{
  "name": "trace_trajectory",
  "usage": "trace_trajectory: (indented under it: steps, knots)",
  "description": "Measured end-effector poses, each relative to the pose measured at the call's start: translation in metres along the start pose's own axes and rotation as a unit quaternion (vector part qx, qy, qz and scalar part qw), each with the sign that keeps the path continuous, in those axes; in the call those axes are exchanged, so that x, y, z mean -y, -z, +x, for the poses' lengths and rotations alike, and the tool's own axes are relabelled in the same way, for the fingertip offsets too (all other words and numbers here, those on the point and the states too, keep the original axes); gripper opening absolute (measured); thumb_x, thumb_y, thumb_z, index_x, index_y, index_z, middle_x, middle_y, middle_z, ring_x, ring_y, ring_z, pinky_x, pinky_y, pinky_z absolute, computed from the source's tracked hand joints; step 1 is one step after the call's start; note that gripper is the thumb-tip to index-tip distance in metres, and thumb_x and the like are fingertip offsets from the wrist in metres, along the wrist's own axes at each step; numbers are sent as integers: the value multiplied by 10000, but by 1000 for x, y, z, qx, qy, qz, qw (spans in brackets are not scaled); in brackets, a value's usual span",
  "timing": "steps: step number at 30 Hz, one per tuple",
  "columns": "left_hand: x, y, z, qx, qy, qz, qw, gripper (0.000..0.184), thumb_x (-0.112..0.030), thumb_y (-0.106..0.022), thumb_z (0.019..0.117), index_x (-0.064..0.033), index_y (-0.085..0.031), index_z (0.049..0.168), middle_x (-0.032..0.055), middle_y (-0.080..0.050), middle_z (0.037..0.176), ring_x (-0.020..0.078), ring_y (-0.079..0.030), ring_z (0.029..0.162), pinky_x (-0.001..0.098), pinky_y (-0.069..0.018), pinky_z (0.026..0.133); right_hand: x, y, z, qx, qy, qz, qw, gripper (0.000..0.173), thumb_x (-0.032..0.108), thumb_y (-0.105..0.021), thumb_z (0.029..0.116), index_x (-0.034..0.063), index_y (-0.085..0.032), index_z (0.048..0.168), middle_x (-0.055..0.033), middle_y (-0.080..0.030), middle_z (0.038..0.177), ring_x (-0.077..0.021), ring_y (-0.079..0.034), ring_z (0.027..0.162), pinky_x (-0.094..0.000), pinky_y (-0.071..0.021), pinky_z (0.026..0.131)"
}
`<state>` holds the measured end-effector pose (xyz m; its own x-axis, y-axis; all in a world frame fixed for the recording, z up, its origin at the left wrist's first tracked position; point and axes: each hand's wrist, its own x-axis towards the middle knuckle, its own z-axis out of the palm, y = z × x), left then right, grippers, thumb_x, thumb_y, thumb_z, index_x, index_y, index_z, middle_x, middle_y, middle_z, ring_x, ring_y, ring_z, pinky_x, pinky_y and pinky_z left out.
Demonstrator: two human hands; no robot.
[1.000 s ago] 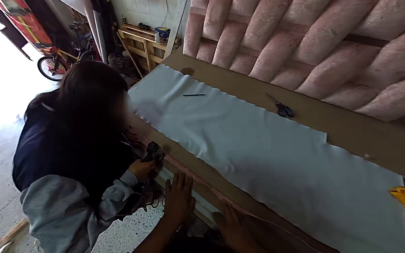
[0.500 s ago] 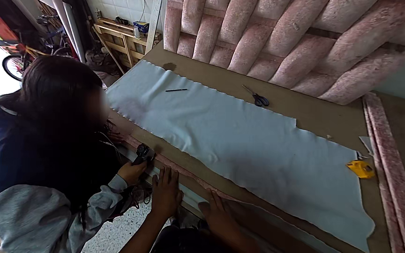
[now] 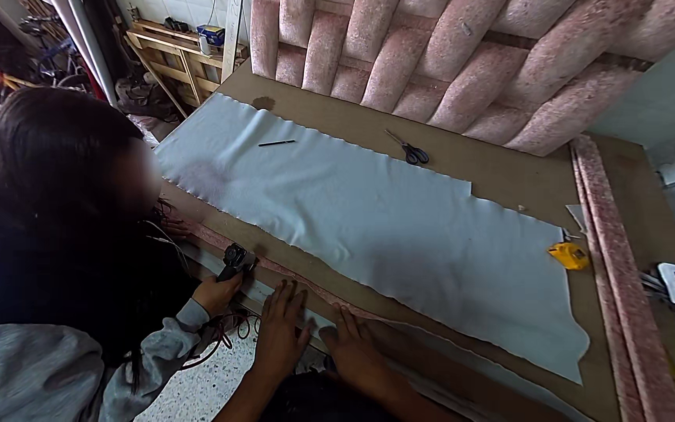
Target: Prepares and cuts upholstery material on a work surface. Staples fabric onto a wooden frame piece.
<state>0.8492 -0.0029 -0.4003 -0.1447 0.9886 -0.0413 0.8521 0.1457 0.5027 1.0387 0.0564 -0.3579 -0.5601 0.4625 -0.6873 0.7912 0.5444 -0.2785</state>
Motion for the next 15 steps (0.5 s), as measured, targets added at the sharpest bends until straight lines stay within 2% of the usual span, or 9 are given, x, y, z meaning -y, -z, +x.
trace_trajectory:
  steps: [2,5,6,9,12,15]
  knots:
    - [-4,1,15,22,-13,13,1000,661,-469,-622,930,-216,-502,1528,37,-376,1651,253,-234,1572,538,-223,1267,1,0,0,-3,-2,0,1000,832,664,-639,885,184,-462,1541,-295,-43,1692,-511,-15,1557,-755,-204,1154]
    - [-2,2,31,102,8,58,993,822,-516,-609,918,-167,-346,1614,76,-290,1689,274,-178,1586,562,-123,1275,2,0,-1,-3,-1,-2,1000,837,671,-636,882,183,-464,1540,-282,-39,1697,-505,-15,1560,-752,-207,1154]
    - [0,0,30,124,16,70,990,846,-533,-601,920,-145,-325,1619,83,-286,1690,277,-178,1586,571,-106,1274,1,0,-2,-1,-1,-3,1000,842,676,-632,882,182,-459,1542,-280,-36,1698,-503,-14,1560,-746,-207,1157]
    - [9,-4,21,140,16,107,984,893,-603,-555,934,-98,-298,1624,86,-230,1711,283,-144,1594,572,-107,1275,1,3,0,1,-2,0,1000,845,664,-641,887,181,-444,1552,-285,-29,1696,-505,-6,1560,-746,-199,1164]
    - [5,-3,17,157,23,112,981,917,-654,-520,937,-98,-288,1627,91,-206,1717,296,-113,1598,607,-84,1266,2,-1,-1,1,-7,-1,1000,841,668,-639,886,190,-445,1551,-284,-27,1697,-508,-5,1559,-743,-196,1167]
    - [-2,-5,19,150,30,89,984,903,-628,-575,917,-126,-315,1622,89,-235,1709,306,-144,1592,641,-101,1255,-5,-4,-3,-19,-7,11,1000,840,664,-671,870,178,-489,1530,-298,-81,1688,-516,-49,1554,-747,-221,1156]
